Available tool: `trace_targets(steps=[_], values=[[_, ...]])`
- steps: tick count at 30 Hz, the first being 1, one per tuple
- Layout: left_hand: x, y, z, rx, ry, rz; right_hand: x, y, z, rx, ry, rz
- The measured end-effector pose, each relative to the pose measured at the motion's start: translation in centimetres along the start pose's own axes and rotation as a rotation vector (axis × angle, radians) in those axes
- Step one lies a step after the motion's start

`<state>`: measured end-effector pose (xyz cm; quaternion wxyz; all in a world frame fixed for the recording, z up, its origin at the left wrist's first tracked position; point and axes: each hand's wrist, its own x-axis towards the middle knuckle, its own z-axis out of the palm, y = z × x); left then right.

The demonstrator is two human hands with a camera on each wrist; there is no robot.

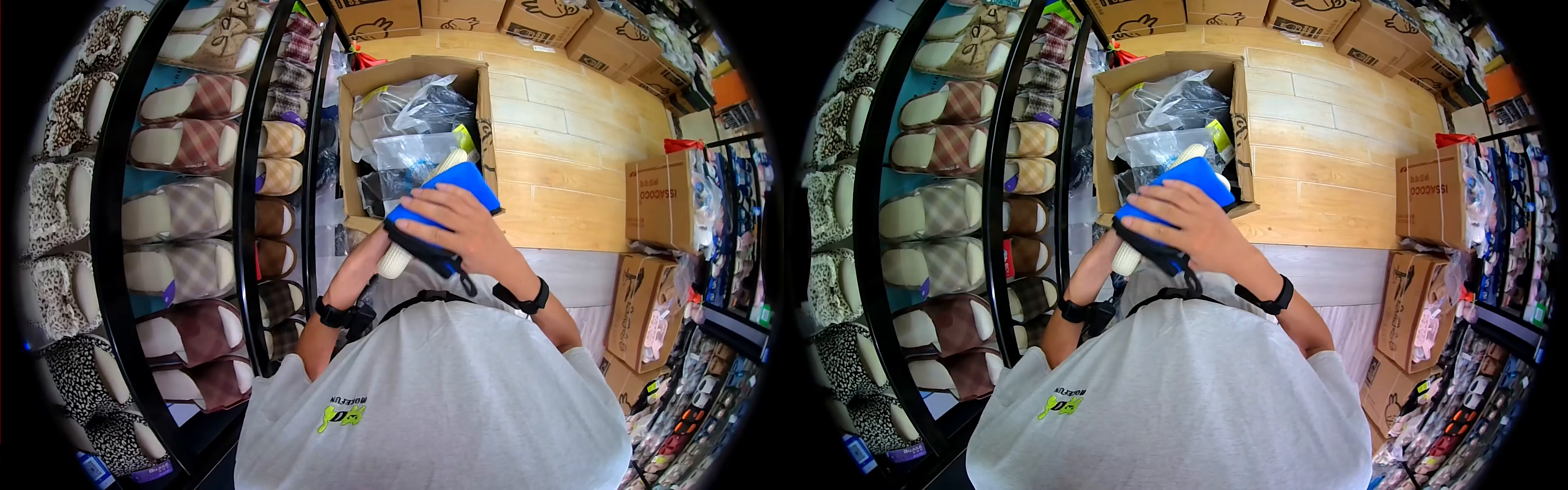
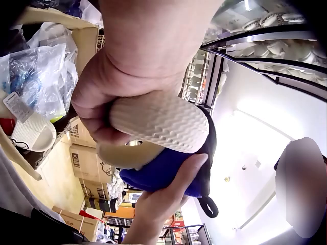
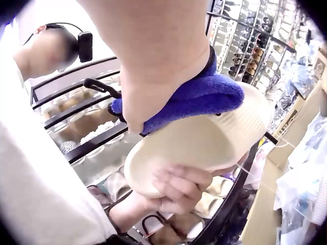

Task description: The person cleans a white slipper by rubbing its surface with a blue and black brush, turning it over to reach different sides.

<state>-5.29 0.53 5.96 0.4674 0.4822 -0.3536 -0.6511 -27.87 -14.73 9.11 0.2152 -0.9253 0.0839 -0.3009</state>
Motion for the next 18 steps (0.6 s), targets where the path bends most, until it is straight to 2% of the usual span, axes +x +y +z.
trace_targets(steps=[3,5,9,11,14,17,18], values=[[0.4,1.2,0.8,0.023,-0.001,-0.040,-0.2,0.8,0.1,-0.047,0.099,0.132],[0.3,1.8,1.3,0.137,-0.057,0.066,-0.1,0.2,0.1,-0.059,0.118,0.131],[0.1,1.3,1.1,0.042,0.007,0.030,-0.8,-0.5,0.4,-0.076,0.009,0.041],[0.0,2.5,1.8,0.084,-0.022,0.031,-0.9,0.0,0.3,-0.002,0.031,0.055],[0.4,4.6,3.2,0.114,-0.050,0.020,-0.9,0.6,0.5,-0.036,0.119,0.149],[0.7,1.1,0.6,-0.041,-0.064,-0.047,-0.6,-0.5,0.4,-0.060,0.105,0.126],[0.5,0.8,0.5,-0.040,-0.066,-0.047,-0.5,-0.8,0.2,-0.045,0.054,0.056]])
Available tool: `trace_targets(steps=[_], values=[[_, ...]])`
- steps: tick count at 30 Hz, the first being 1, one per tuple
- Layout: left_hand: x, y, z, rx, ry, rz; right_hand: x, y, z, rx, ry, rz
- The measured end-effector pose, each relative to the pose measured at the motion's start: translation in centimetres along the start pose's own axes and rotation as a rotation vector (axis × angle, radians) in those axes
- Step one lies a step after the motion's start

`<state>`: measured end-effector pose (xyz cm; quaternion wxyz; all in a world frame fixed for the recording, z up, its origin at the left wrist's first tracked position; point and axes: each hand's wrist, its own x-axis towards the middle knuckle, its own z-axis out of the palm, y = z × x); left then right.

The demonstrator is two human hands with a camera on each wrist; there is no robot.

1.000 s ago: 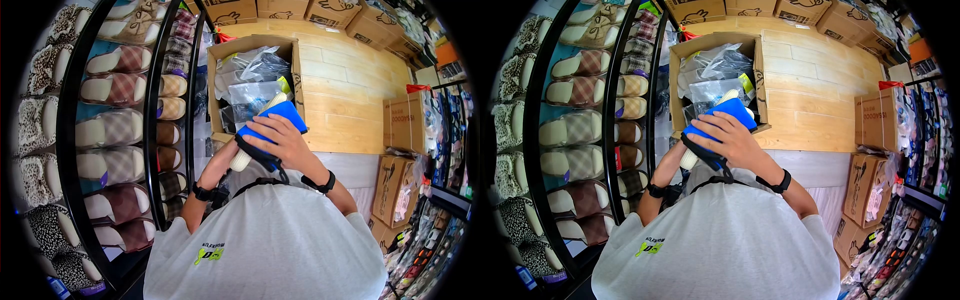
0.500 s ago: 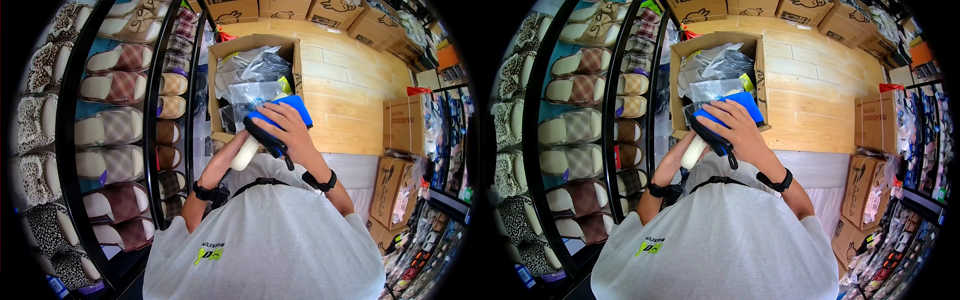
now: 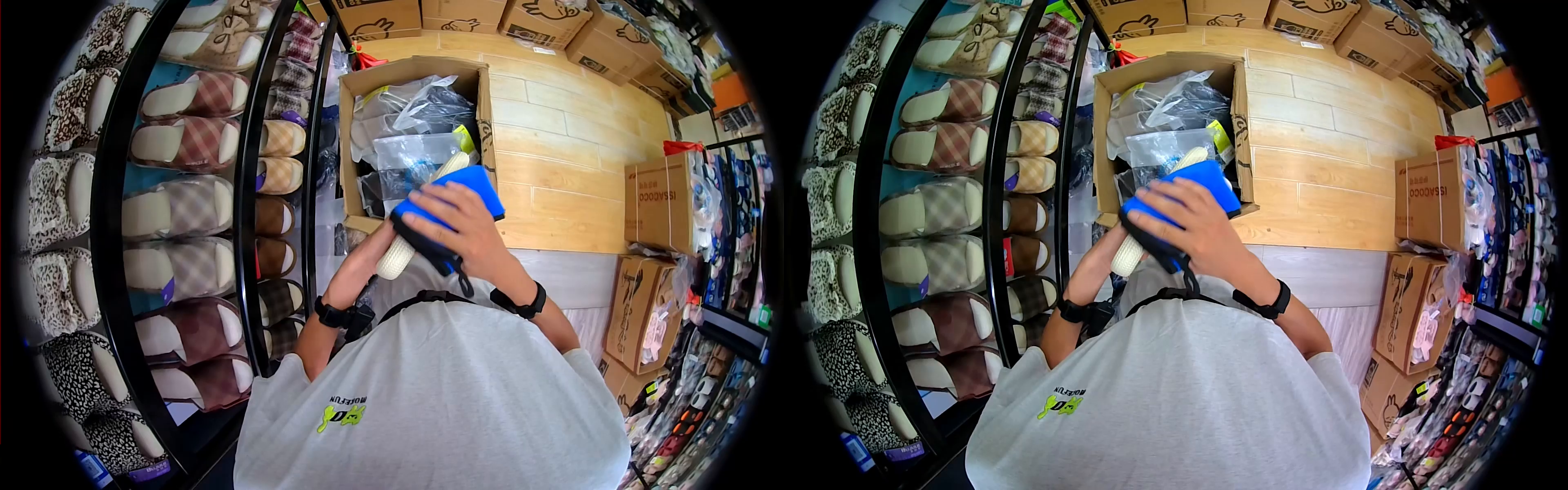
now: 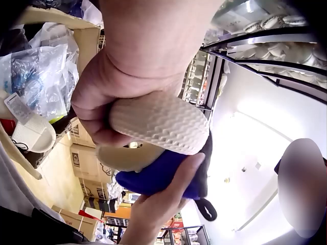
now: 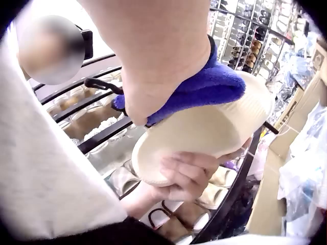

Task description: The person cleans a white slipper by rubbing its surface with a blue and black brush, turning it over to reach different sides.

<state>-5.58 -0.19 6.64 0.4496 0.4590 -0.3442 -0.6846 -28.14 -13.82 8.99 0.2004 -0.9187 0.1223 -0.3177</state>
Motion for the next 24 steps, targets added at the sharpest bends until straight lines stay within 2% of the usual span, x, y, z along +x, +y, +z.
trace_targets(steps=[2,4,7,9,11,13,15,17,19,20,21,23,24], values=[[-0.7,0.0,0.3,0.037,0.045,0.119,-0.5,-0.1,0.7,0.032,-0.053,-0.113],[-0.7,0.7,0.8,0.002,0.067,0.082,-0.5,-0.1,0.4,0.021,-0.090,-0.139],[-0.9,1.6,1.7,-0.051,0.126,0.011,0.2,0.7,-0.4,0.005,0.014,-0.012],[-0.7,1.4,1.1,0.072,0.029,0.067,0.0,1.0,-0.1,-0.050,0.023,0.060],[-0.7,1.7,1.5,0.100,0.010,0.067,0.0,0.8,-0.2,-0.056,-0.015,0.021],[-0.4,2.7,2.9,-0.033,0.209,-0.093,0.2,0.9,-0.4,-0.063,-0.052,-0.018],[1.1,2.3,3.2,-0.084,0.231,-0.141,0.2,1.2,-0.7,0.030,-0.023,0.012],[3.2,1.3,1.5,-0.138,0.255,-0.186,0.3,1.2,-1.1,-0.004,-0.015,0.055],[5.5,-3.0,-2.8,-0.895,-0.464,-0.220,0.1,1.3,-0.9,-0.045,0.036,0.077],[6.0,-6.7,-4.4,-1.073,-0.565,-0.178,0.2,0.9,-0.9,-0.051,0.037,0.057],[4.4,-4.4,-2.5,-1.074,-0.567,-0.181,0.1,0.5,-0.8,-0.035,0.021,0.045],[0.2,0.0,1.3,-0.129,0.113,0.023,-0.5,0.2,-0.2,-0.056,-0.059,-0.035],[-0.2,0.3,0.9,0.056,0.047,0.063,-0.8,0.3,-0.2,-0.083,-0.094,-0.058]])
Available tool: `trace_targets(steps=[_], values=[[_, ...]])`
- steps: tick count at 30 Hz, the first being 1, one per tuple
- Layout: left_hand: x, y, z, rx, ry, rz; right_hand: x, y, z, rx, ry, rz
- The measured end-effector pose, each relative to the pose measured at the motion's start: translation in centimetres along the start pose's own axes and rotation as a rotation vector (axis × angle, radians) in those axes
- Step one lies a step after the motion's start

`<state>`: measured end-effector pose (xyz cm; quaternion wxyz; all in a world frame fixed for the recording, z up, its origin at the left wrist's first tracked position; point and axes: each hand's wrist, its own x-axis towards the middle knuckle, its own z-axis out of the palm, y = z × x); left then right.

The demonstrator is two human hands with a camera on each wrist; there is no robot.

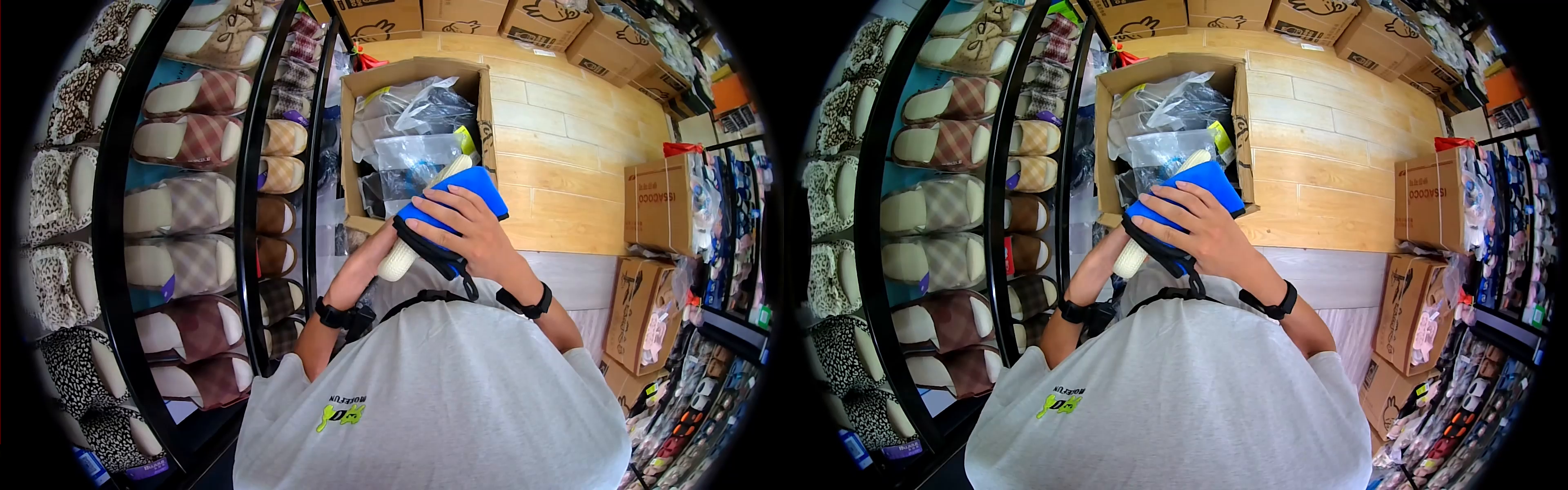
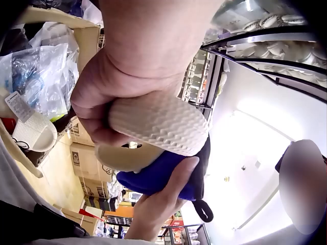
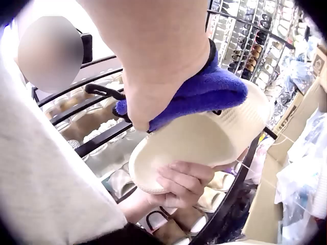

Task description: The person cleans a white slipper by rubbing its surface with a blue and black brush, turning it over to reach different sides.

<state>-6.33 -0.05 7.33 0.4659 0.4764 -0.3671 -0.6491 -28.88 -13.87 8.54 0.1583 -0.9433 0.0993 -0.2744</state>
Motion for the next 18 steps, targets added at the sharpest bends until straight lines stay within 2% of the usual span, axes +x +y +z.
trace_targets(steps=[1,3,4,5,7,8,11,12,14,16,18], values=[[0.5,-1.6,-0.7,0.002,0.001,0.000,0.0,0.3,-0.2,0.000,0.002,-0.001],[3.1,-6.1,-2.5,-0.232,0.062,-0.232,0.2,1.1,-0.8,0.114,0.086,0.095],[5.4,-2.4,-0.3,-0.326,0.230,-0.526,0.0,1.5,-1.0,0.076,0.104,0.151],[5.3,-1.4,0.0,-0.327,0.232,-0.525,0.2,1.8,-1.0,0.066,0.143,0.189],[5.2,-0.5,0.2,-0.214,0.075,-0.380,0.1,1.7,-0.7,0.047,0.183,0.229],[5.3,-1.4,-0.3,-0.213,0.076,-0.380,0.1,1.5,-0.4,0.047,0.183,0.228],[5.1,-6.9,-2.9,-0.448,-0.016,-0.252,0.0,0.9,0.0,0.018,0.190,0.185],[4.0,-4.9,-1.9,-0.448,-0.017,-0.252,0.0,1.1,0.0,0.028,0.184,0.181],[1.3,-0.1,0.3,0.057,0.015,-0.034,-0.2,1.7,0.1,0.053,0.187,0.198],[1.1,3.1,1.8,-0.001,0.007,-0.058,-0.2,1.5,0.0,0.053,0.199,0.221],[1.0,3.2,1.6,-0.058,-0.002,-0.083,-0.3,1.3,0.3,0.017,0.207,0.229]])
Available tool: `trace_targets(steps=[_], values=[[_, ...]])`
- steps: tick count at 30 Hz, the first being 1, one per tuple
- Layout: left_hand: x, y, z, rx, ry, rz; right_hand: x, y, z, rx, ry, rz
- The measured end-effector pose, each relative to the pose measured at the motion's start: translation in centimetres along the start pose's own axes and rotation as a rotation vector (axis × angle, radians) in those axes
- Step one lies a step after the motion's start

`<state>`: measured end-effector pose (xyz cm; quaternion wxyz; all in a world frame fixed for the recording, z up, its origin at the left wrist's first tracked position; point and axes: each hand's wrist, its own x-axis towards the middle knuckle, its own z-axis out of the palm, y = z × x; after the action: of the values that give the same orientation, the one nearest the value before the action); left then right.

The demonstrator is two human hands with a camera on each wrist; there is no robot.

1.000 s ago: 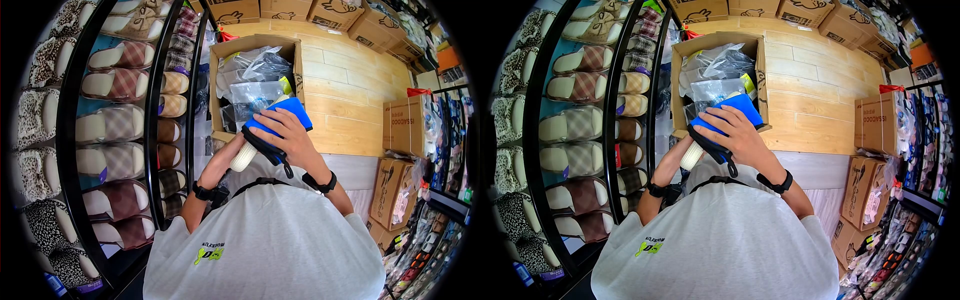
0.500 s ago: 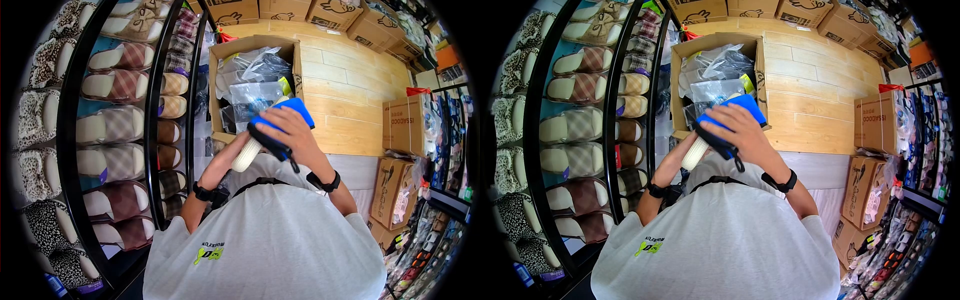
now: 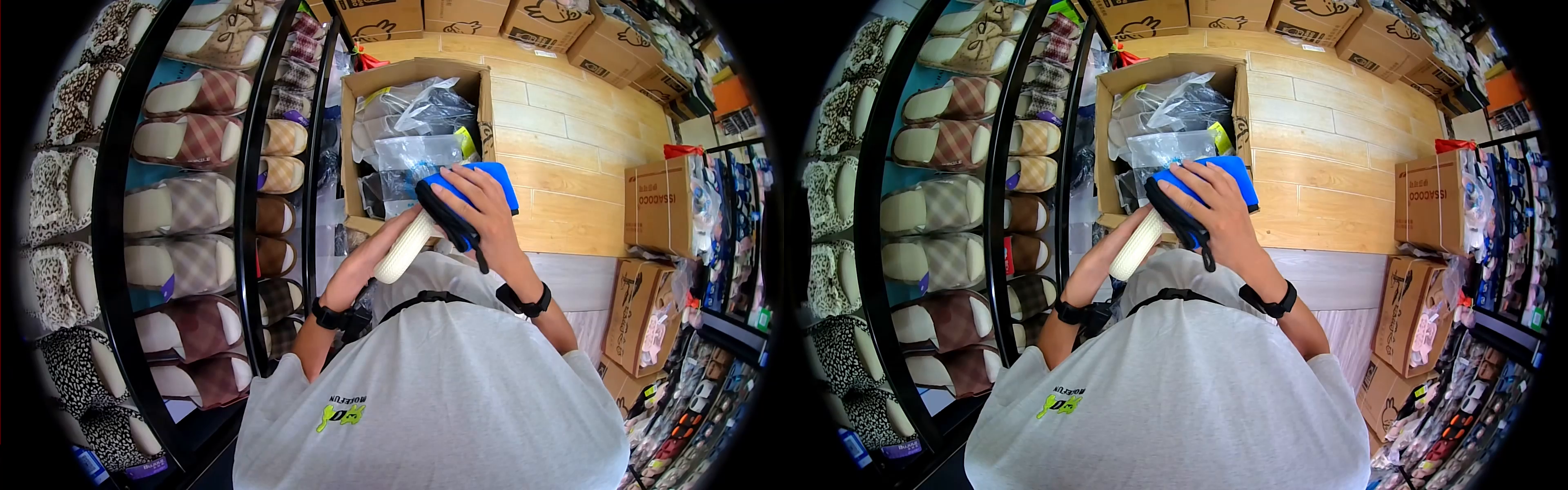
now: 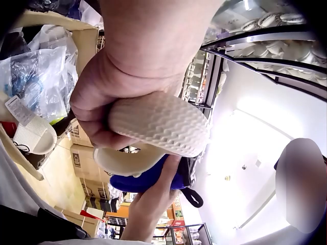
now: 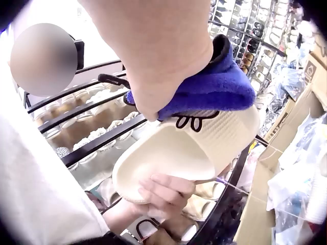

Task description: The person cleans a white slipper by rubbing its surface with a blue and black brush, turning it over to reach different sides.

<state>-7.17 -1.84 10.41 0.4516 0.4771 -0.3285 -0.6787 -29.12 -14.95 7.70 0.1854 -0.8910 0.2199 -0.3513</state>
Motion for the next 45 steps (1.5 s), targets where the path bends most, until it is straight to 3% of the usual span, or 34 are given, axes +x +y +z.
trace_targets(steps=[2,3,5,7,9,11,12,13,15,16,18,22,24,25,27,30,34,41,43,45], values=[[-0.5,-1.2,-1.3,0.121,-0.104,0.180,-0.2,-0.7,0.0,-0.002,-0.028,-0.044],[-0.6,-0.8,-0.5,-0.021,0.016,0.004,-0.2,-1.0,0.0,-0.003,-0.056,-0.091],[-0.9,-1.5,-1.2,0.076,0.062,-0.037,-0.1,-1.3,-0.1,0.019,-0.075,-0.119],[-0.9,-2.5,-1.6,0.026,0.032,0.054,0.2,-0.8,-0.6,0.010,-0.112,-0.152],[-0.2,-4.1,-2.4,-0.025,0.000,0.146,0.6,-0.2,-0.8,0.010,-0.021,-0.094],[2.0,-5.5,-3.6,-0.016,-0.040,-0.020,0.9,0.0,-1.0,-0.016,0.006,-0.043],[1.8,0.9,1.3,-0.151,0.249,-0.292,0.9,-0.1,-1.0,-0.015,0.006,-0.043],[2.2,-2.2,-0.7,-0.151,0.249,-0.293,1.0,-0.4,-1.1,-0.021,0.002,-0.063],[2.9,-10.8,-6.6,-0.053,-0.053,-0.081,0.7,-0.9,-0.6,-0.039,-0.025,-0.112],[2.5,-10.8,-6.9,-0.052,-0.053,-0.082,0.5,-1.1,-0.6,-0.064,-0.075,-0.140],[1.8,-10.8,-7.2,-0.512,-0.183,-0.053,0.3,-1.3,-0.5,-0.095,-0.126,-0.173],[3.1,-12.4,-8.5,-0.313,-0.237,-0.076,0.8,-0.6,-0.6,-0.045,-0.026,-0.070],[2.8,-10.5,-7.8,0.242,-0.210,-0.009,0.8,-0.8,-0.5,-0.038,-0.023,-0.082],[1.9,-9.5,-7.0,0.243,-0.211,-0.010,0.7,-1.0,-0.4,-0.033,-0.021,-0.091],[-0.7,-5.5,-3.6,-0.035,-0.076,0.089,0.6,-1.6,-0.5,-0.006,-0.086,-0.168],[-1.2,-2.9,-2.0,0.092,-0.004,0.070,0.4,-1.5,-0.6,-0.050,-0.154,-0.248],[-0.8,-3.9,-3.0,0.230,-0.116,0.173,1.0,-0.7,-0.9,-0.030,-0.069,-0.119],[-0.7,-1.5,-1.3,-0.095,0.042,-0.031,0.7,-1.5,-0.4,-0.021,-0.150,-0.223],[-1.0,0.8,0.0,0.406,-0.007,0.061,1.4,-1.3,-0.9,0.020,-0.114,-0.150],[-1.2,3.6,1.5,0.466,-0.033,0.030,1.4,-0.9,-0.7,0.003,-0.091,-0.108]])
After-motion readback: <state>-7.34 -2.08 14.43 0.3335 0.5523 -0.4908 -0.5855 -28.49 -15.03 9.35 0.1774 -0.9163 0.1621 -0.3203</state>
